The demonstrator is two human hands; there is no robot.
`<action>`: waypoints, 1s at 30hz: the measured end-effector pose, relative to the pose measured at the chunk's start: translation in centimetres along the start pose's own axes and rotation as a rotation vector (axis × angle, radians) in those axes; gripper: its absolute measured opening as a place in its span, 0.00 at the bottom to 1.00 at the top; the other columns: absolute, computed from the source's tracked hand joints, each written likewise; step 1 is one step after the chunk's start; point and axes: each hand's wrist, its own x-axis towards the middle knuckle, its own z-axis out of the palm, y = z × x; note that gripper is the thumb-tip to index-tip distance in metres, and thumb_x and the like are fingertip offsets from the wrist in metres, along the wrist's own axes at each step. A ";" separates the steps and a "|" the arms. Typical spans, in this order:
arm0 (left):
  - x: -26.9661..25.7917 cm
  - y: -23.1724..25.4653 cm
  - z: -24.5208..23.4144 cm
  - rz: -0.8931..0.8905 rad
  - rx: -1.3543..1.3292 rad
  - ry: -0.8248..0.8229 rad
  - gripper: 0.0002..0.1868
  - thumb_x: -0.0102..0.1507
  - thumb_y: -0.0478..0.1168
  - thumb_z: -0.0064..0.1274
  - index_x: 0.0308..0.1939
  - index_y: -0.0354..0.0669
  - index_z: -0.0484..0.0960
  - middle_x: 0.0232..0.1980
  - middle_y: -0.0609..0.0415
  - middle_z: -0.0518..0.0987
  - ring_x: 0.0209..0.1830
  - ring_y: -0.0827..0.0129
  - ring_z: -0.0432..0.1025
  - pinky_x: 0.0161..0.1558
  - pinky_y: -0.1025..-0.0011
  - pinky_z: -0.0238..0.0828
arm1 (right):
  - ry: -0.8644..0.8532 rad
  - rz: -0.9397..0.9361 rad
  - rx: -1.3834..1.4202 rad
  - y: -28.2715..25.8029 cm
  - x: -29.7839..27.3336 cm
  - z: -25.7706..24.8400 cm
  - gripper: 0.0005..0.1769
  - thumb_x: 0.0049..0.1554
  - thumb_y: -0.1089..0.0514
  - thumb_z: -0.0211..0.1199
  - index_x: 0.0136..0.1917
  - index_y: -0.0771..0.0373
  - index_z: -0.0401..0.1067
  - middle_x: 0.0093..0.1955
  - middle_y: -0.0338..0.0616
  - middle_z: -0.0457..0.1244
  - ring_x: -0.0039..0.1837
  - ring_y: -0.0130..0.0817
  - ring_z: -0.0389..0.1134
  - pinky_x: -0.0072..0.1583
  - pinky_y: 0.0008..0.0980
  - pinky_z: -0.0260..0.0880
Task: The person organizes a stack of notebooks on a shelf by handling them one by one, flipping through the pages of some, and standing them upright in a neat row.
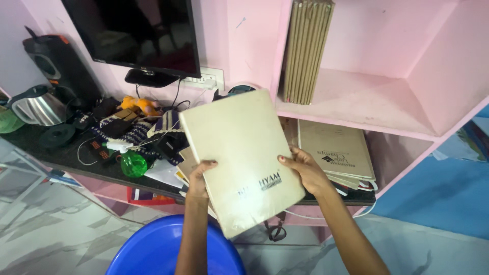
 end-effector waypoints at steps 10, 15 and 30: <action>0.4 -1.9 3.9 -0.125 0.182 -0.107 0.28 0.55 0.39 0.60 0.58 0.30 0.76 0.50 0.41 0.81 0.49 0.58 0.77 0.50 0.65 0.75 | 0.182 -0.247 0.106 -0.3 -3.0 -2.2 0.24 0.54 0.64 0.70 0.63 0.68 0.70 0.54 0.46 0.71 0.53 0.30 0.72 0.57 0.31 0.73; 1.1 -2.9 8.2 0.099 0.466 -0.315 0.32 0.63 0.32 0.57 0.73 0.36 0.72 0.56 0.46 0.75 0.56 0.65 0.69 0.56 0.69 0.69 | 0.513 -0.394 -0.012 -2.4 -5.7 -4.2 0.24 0.52 0.65 0.71 0.61 0.66 0.70 0.52 0.45 0.71 0.51 0.31 0.72 0.54 0.31 0.74; 2.4 -11.6 23.0 0.663 0.946 -0.563 0.48 0.56 0.36 0.69 0.75 0.35 0.58 0.73 0.39 0.68 0.73 0.56 0.64 0.71 0.59 0.60 | 0.755 -0.898 -0.060 -8.3 -10.3 -13.6 0.21 0.57 0.66 0.70 0.62 0.65 0.68 0.57 0.42 0.67 0.58 0.26 0.68 0.63 0.28 0.68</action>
